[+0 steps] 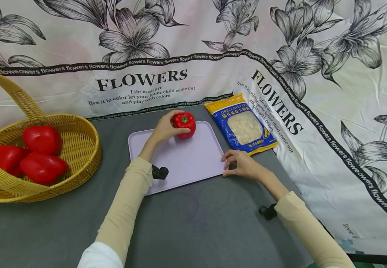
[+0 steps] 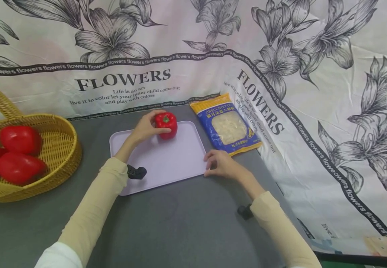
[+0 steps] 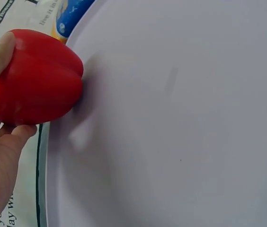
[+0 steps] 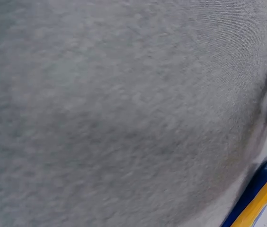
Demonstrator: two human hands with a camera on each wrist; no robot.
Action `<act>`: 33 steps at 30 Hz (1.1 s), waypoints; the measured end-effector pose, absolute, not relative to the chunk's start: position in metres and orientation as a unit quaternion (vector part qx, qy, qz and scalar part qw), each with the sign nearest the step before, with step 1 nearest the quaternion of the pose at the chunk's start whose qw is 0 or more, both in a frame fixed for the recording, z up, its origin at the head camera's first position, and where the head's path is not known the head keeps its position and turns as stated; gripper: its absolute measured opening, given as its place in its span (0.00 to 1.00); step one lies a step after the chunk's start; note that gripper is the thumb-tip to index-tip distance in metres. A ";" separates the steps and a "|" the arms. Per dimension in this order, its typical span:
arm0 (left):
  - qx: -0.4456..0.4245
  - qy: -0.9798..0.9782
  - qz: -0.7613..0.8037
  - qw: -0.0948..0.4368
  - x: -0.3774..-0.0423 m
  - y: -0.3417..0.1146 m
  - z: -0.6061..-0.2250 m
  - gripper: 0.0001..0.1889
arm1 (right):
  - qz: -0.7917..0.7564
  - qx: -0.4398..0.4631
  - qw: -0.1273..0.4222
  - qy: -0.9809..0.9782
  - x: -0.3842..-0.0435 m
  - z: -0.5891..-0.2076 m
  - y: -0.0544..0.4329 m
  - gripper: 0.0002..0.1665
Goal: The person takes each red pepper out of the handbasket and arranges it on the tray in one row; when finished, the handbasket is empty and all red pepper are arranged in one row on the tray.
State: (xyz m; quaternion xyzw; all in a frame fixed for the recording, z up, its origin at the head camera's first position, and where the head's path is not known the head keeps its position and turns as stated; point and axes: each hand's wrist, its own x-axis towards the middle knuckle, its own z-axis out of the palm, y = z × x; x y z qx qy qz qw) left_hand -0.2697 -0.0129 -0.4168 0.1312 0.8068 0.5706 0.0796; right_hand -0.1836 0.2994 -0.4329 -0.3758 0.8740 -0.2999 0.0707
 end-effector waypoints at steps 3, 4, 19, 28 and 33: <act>0.128 0.808 0.570 0.077 -0.270 -0.009 -0.418 0.36 | -0.324 -0.359 0.085 0.871 -0.179 -0.431 0.301 0.10; 0.126 0.809 0.569 0.077 -0.270 -0.008 -0.418 0.36 | -0.333 -0.351 0.094 0.870 -0.176 -0.426 0.299 0.10; 0.150 0.826 0.533 0.105 -0.267 -0.012 -0.417 0.43 | -0.353 -0.321 0.122 0.870 -0.163 -0.396 0.284 0.06; 0.178 0.815 0.540 0.110 -0.273 -0.023 -0.417 0.41 | -0.358 -0.331 0.115 0.866 -0.164 -0.398 0.284 0.06; 0.162 0.804 0.562 0.108 -0.273 -0.024 -0.416 0.37 | -0.357 -0.326 0.116 0.868 -0.163 -0.399 0.283 0.06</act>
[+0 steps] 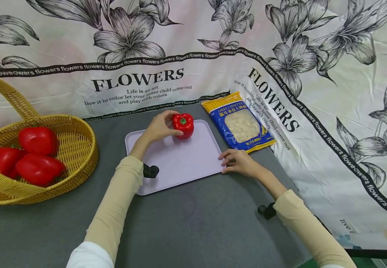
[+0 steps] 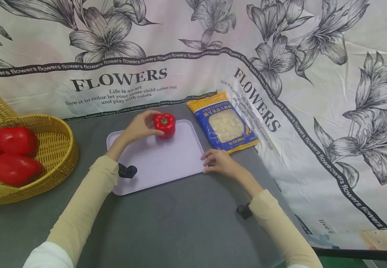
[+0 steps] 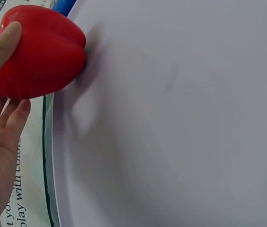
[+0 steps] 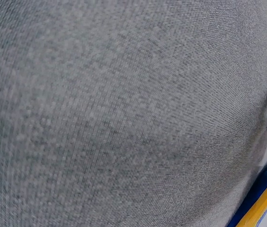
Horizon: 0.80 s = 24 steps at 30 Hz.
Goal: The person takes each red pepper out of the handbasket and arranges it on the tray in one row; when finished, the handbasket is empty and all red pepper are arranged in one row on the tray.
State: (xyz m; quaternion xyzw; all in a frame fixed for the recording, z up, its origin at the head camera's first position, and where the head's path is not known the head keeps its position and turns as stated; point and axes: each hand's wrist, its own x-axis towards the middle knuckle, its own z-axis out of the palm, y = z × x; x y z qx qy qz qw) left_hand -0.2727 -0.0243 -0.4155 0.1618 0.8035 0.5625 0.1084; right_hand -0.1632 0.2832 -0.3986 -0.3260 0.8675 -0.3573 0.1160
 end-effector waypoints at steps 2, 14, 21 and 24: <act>0.152 0.809 0.558 0.103 -0.273 -0.022 -0.415 0.37 | -0.360 -0.324 0.118 0.867 -0.162 -0.398 0.284 0.06; 0.131 0.808 0.569 0.076 -0.278 -0.007 -0.415 0.39 | -0.363 -0.322 0.109 0.868 -0.175 -0.425 0.295 0.08; 0.129 0.811 0.567 0.074 -0.278 0.003 -0.411 0.40 | -0.357 -0.313 0.112 0.873 -0.180 -0.435 0.304 0.08; 0.129 0.812 0.565 0.071 -0.278 0.008 -0.412 0.40 | -0.362 -0.317 0.109 0.870 -0.179 -0.435 0.305 0.08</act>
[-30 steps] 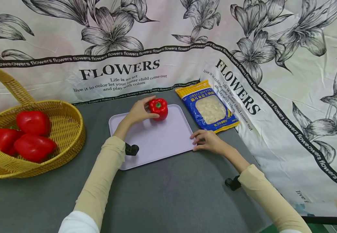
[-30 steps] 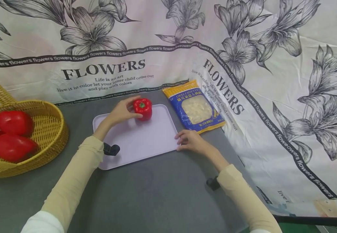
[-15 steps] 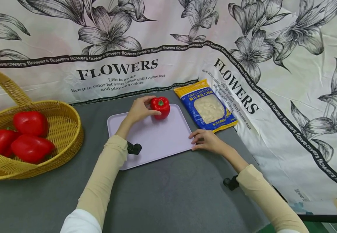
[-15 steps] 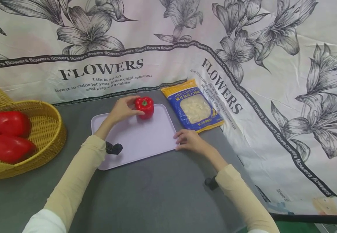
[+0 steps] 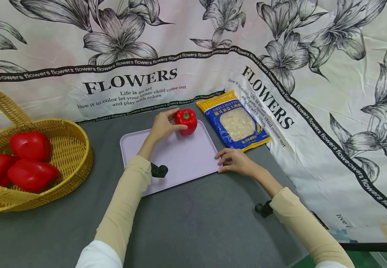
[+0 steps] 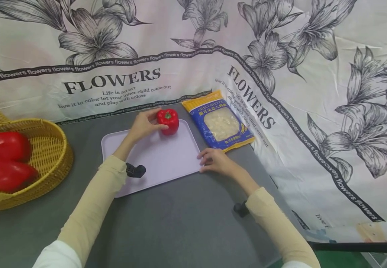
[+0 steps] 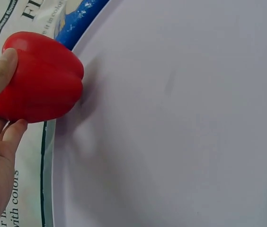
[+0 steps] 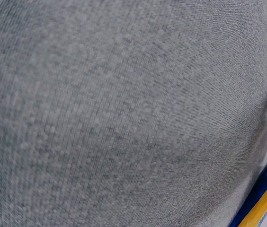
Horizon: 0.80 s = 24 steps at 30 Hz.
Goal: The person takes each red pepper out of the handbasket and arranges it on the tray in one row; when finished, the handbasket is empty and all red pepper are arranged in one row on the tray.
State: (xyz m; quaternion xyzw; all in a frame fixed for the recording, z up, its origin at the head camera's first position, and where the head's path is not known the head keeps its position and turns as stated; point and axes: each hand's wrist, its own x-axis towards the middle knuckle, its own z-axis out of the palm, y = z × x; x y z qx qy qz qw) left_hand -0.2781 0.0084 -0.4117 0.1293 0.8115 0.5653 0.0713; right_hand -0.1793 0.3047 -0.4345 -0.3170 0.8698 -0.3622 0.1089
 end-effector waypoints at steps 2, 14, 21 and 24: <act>0.126 0.812 0.566 0.069 -0.278 0.011 -0.413 0.40 | -0.364 -0.319 0.106 0.869 -0.178 -0.434 0.304 0.08; 0.121 0.814 0.563 0.079 -0.281 0.020 -0.413 0.40 | -0.360 -0.335 0.104 0.865 -0.168 -0.404 0.289 0.08; 0.125 0.806 0.571 0.091 -0.281 0.029 -0.414 0.39 | -0.368 -0.335 0.107 0.861 -0.165 -0.399 0.289 0.08; 0.130 0.800 0.578 0.095 -0.280 0.034 -0.414 0.39 | -0.367 -0.333 0.108 0.862 -0.164 -0.399 0.290 0.07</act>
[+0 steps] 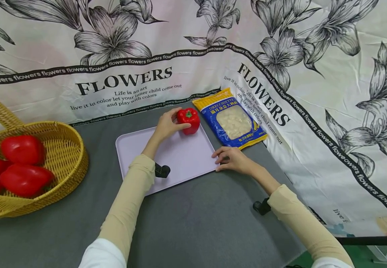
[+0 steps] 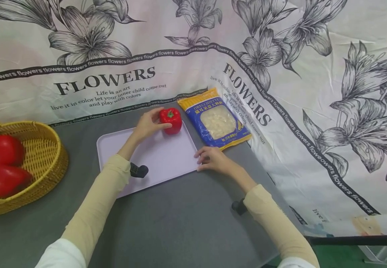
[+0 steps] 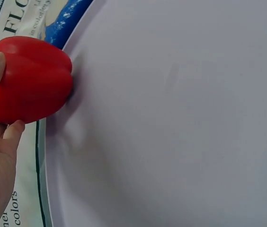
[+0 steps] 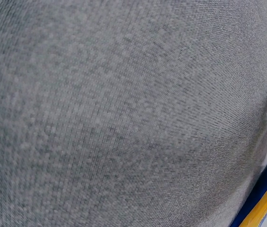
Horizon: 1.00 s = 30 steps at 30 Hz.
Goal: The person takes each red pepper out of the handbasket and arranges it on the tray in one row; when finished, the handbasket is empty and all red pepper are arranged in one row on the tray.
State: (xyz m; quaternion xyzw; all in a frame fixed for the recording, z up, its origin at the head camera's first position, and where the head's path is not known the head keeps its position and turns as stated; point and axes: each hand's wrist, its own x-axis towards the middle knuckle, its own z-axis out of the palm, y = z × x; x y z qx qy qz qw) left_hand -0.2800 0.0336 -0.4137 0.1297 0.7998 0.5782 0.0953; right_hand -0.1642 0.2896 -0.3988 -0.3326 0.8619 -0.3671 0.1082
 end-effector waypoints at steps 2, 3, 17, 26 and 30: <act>0.134 0.798 0.580 0.097 -0.280 0.037 -0.414 0.39 | -0.366 -0.333 0.106 0.862 -0.165 -0.400 0.291 0.07; 0.136 0.797 0.580 0.098 -0.280 0.038 -0.414 0.39 | -0.366 -0.335 0.105 0.862 -0.165 -0.401 0.291 0.07; 0.157 0.825 0.536 0.084 -0.288 0.046 -0.416 0.39 | -0.372 -0.314 0.124 0.865 -0.163 -0.400 0.291 0.08; 0.169 0.843 0.506 0.066 -0.294 0.053 -0.416 0.38 | -0.372 -0.319 0.112 0.865 -0.163 -0.399 0.290 0.07; 0.168 0.847 0.504 0.030 -0.293 0.057 -0.416 0.36 | -0.375 -0.320 0.103 0.864 -0.166 -0.409 0.293 0.07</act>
